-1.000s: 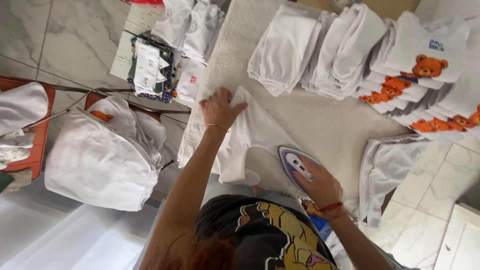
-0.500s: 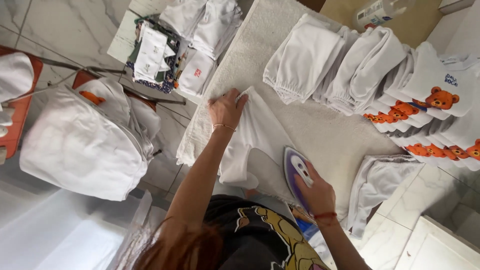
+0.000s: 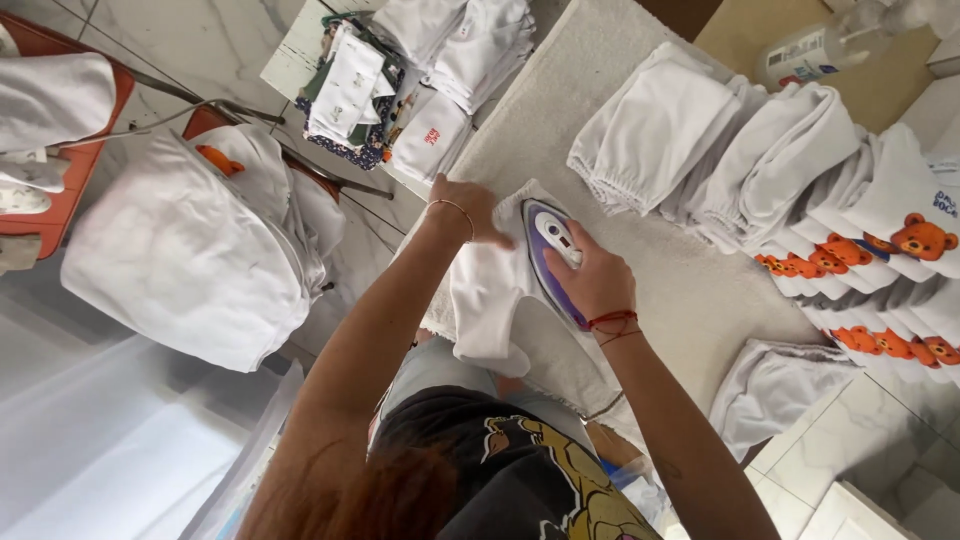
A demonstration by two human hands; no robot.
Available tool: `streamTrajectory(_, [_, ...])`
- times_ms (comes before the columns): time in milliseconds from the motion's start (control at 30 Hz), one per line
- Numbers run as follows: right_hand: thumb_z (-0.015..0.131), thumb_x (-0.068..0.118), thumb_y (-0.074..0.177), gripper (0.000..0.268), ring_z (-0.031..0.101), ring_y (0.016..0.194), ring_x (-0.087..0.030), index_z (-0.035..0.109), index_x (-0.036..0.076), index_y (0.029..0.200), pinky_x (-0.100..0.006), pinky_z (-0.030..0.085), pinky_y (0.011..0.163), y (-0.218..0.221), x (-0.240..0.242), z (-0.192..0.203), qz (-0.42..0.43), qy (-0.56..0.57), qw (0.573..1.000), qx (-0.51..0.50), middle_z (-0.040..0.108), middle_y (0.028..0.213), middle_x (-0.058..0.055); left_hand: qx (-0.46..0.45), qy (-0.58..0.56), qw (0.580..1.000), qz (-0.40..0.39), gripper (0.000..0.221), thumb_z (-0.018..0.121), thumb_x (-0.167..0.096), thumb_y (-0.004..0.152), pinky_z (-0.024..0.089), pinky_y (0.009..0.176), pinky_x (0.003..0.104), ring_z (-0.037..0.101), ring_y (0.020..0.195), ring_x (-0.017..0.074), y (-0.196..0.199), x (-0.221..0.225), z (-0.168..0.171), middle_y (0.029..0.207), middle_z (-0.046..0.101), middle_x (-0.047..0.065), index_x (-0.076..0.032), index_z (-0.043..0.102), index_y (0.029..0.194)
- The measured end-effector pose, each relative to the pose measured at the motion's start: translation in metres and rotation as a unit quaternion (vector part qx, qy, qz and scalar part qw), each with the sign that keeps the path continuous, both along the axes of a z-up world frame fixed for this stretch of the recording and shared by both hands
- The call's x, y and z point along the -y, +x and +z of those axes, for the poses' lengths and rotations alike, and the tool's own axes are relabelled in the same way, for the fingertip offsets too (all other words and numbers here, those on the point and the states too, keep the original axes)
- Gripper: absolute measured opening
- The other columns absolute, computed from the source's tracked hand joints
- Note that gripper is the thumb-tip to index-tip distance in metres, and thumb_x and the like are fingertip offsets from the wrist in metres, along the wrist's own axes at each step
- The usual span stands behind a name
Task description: Ironing and folding small white fabric items on a workspace table.
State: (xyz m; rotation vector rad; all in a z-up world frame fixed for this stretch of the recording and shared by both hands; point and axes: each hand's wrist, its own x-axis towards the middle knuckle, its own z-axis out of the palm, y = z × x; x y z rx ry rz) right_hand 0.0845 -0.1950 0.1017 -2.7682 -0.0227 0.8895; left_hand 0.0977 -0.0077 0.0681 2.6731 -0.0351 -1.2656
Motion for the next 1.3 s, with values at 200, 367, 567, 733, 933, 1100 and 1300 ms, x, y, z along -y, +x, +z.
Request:
streamTrajectory(200, [0.054, 0.058, 0.070, 0.053, 0.062, 0.082, -0.030, 0.050, 0.037, 0.118, -0.040, 0.050, 0.071, -0.005, 0.009, -0.004, 0.019, -0.012, 1.000, 0.017, 0.065, 0.088, -0.009, 0.032, -0.139, 0.957, 0.254, 0.073, 0.054, -0.073, 0.058, 0.037, 0.088, 0.042, 0.049, 0.109, 0.0256, -0.059, -0.041, -0.018, 0.114, 0.056, 0.002, -0.022, 0.057, 0.109])
streamTrajectory(367, [0.056, 0.053, 0.071, 0.054, 0.059, 0.090, -0.031, 0.049, 0.033, 0.120, -0.041, 0.049, 0.076, -0.002, 0.002, 0.011, 0.005, 0.014, 1.000, -0.007, 0.062, 0.098, -0.011, 0.086, -0.291, 0.702, 0.644, 0.054, 0.071, -0.057, 0.061, 0.045, 0.065, 0.036, 0.057, 0.074, 0.0282, -0.132, 0.026, -0.041, 0.070, 0.056, 0.012, -0.009, 0.051, 0.077])
streamTrajectory(567, [0.057, 0.053, 0.071, 0.056, 0.057, 0.092, -0.032, 0.049, 0.031, 0.121, -0.042, 0.048, 0.077, -0.004, -0.001, 0.017, 0.011, 0.029, 0.999, -0.008, 0.061, 0.100, -0.012, 0.277, -0.169, 0.707, 0.629, 0.029, 0.054, -0.037, 0.083, 0.046, 0.060, 0.047, 0.059, 0.070, 0.0377, -0.145, 0.031, -0.011, 0.063, 0.053, 0.018, -0.011, 0.041, 0.086])
streamTrajectory(733, [0.057, 0.050, 0.072, 0.054, 0.056, 0.096, -0.032, 0.049, 0.029, 0.121, -0.041, 0.046, 0.080, -0.007, -0.005, 0.025, -0.002, 0.031, 0.999, -0.016, 0.059, 0.104, -0.013, 0.218, -0.212, 0.645, 0.701, 0.042, 0.055, -0.055, 0.076, 0.047, 0.066, 0.037, 0.060, 0.069, 0.0244, -0.152, 0.038, -0.023, 0.065, 0.058, 0.006, -0.013, 0.047, 0.079])
streamTrajectory(933, [0.057, 0.053, 0.071, 0.056, 0.055, 0.096, -0.031, 0.050, 0.030, 0.121, -0.040, 0.046, 0.080, -0.009, -0.007, 0.027, 0.002, 0.016, 1.000, -0.024, 0.059, 0.105, -0.011, 0.222, -0.147, 0.770, 0.580, 0.041, 0.055, -0.050, 0.077, 0.048, 0.063, 0.046, 0.061, 0.068, 0.0340, -0.172, 0.059, -0.026, 0.061, 0.057, 0.015, -0.011, 0.043, 0.073])
streamTrajectory(1100, [0.061, 0.050, 0.070, 0.054, 0.058, 0.090, -0.028, 0.052, 0.028, 0.119, -0.039, 0.048, 0.074, -0.006, 0.003, 0.012, 0.033, 0.056, 0.998, 0.009, 0.060, 0.102, -0.009, 0.151, -0.162, 0.709, 0.670, 0.039, 0.052, -0.051, 0.079, 0.045, 0.067, 0.048, 0.058, 0.077, 0.0387, -0.183, 0.058, -0.037, 0.068, 0.057, 0.017, -0.014, 0.039, 0.078])
streamTrajectory(1300, [0.062, 0.042, 0.066, 0.042, 0.064, 0.058, -0.015, 0.056, 0.033, 0.107, -0.027, 0.052, 0.051, -0.017, 0.033, 0.011, 0.533, 0.117, 0.819, 0.178, 0.065, 0.062, -0.001, 0.181, -0.141, 0.704, 0.672, 0.034, 0.044, -0.045, 0.086, 0.045, 0.067, 0.049, 0.057, 0.078, 0.0398, -0.186, 0.058, -0.028, 0.071, 0.055, 0.021, -0.012, 0.037, 0.080])
